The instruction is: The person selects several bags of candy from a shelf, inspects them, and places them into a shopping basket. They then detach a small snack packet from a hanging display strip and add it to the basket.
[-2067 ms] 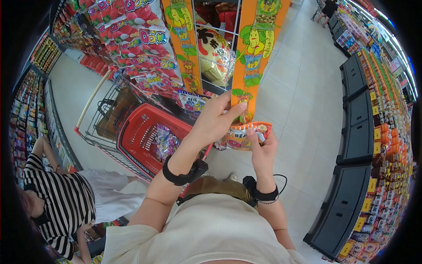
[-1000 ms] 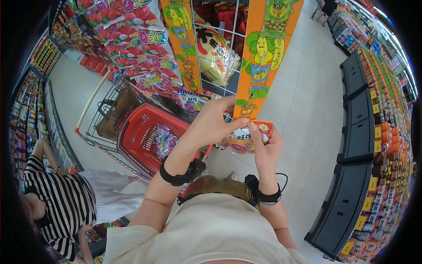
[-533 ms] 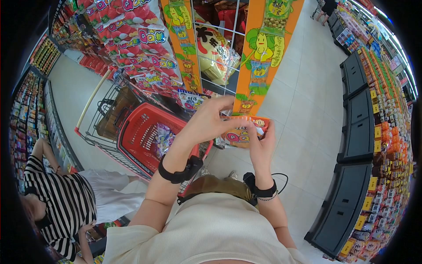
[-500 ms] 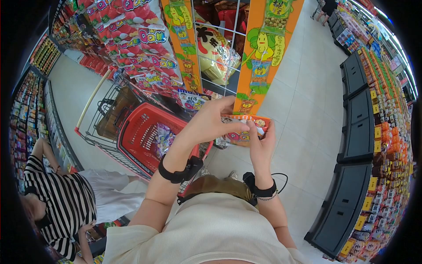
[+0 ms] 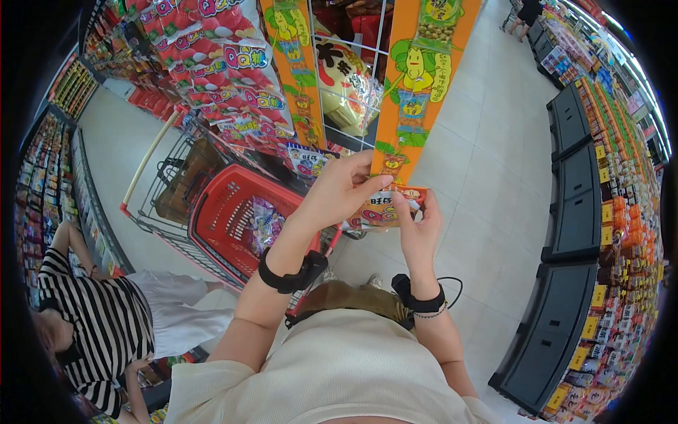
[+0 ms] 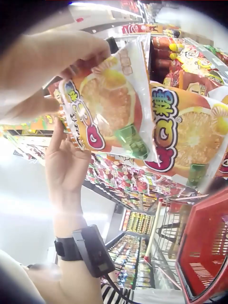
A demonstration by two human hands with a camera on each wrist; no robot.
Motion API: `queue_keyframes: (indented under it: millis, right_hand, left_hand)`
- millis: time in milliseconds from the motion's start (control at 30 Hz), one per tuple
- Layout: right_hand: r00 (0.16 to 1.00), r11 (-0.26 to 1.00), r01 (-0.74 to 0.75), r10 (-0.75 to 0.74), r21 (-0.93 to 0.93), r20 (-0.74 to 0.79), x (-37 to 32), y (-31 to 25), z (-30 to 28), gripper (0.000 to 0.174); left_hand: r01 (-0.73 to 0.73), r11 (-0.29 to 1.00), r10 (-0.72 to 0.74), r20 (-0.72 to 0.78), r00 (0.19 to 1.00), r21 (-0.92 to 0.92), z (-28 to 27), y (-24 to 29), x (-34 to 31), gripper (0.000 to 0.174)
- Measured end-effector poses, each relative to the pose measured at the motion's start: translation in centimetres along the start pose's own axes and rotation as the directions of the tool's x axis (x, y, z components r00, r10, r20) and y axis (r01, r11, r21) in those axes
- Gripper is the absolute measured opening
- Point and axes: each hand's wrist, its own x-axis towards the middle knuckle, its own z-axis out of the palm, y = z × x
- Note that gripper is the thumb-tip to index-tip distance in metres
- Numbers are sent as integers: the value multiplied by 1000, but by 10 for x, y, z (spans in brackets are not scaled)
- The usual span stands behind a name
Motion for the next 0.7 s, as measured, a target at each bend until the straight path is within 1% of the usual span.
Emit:
queue_keyframes:
  millis: [33,67,100,133,167,200,267,300,367,400,467,500,533,600,667,700]
  right_hand:
    - [998,998,56,-56,-17,16,0,3,-1,22]
    - [998,998,56,-56,-16,16,1,9,-3,22]
    - [994,993,113,-112,-47,18,1,16,-6,23]
    - [986,983,168,-167,-78,23,1,19,-7,25]
    - [986,983,168,-166,-79,25,-1,20,-8,25]
    - [988,985,151,-149,-84,35,-2,19,-8,26]
    - [991,987,134,-130,-89,44,-3,19,-8,27]
    - [990,986,136,-132,-99,43,-3,19,-9,27]
    - [990,984,140,-136,-107,41,-2,20,-8,27]
    - [991,986,132,-129,-102,34,-1,24,-7,26]
    - [992,988,122,-120,-97,27,-1,27,-6,25]
    - [996,994,81,-78,-79,43,-2,28,-7,25]
    - [998,997,39,-35,-62,61,-2,29,-7,25]
    - [997,996,44,-38,-83,74,-1,37,-9,25]
    - [995,993,51,-42,-103,86,2,44,-11,25]
    - [993,981,107,-96,-162,75,3,47,-11,27]
  left_hand:
    - [4,1000,-4,-1,1000,7,-1,-1,0,26]
    - [9,1000,-9,-4,1000,12,-1,-4,0,26]
    - [9,1000,-9,-5,1000,12,-3,-11,0,26]
    - [-9,998,9,-4,1000,61,-4,-18,2,28]
    - [-28,994,28,-2,1000,110,-5,-22,2,29]
    - [-27,994,28,-4,1000,109,-4,-26,2,29]
    - [-24,999,24,-7,1000,-48,-2,-25,2,29]
    - [-24,999,24,-6,1000,-48,-3,-28,2,29]
    - [-30,980,28,-12,1000,-198,-6,-39,3,26]
    - [-29,980,27,-10,1000,-197,-7,-46,3,26]
    - [-65,971,47,-84,995,-231,-8,-53,3,24]
    - [-64,971,46,-84,995,-231,-8,-55,2,24]
    - [-83,972,60,-108,992,-221,-8,-52,1,24]
    - [-101,972,74,-133,988,-211,-9,-54,-3,24]
    - [-78,996,87,-219,972,49,-9,-66,-10,27]
    - [-78,996,87,-217,972,51,-7,-72,-12,27]
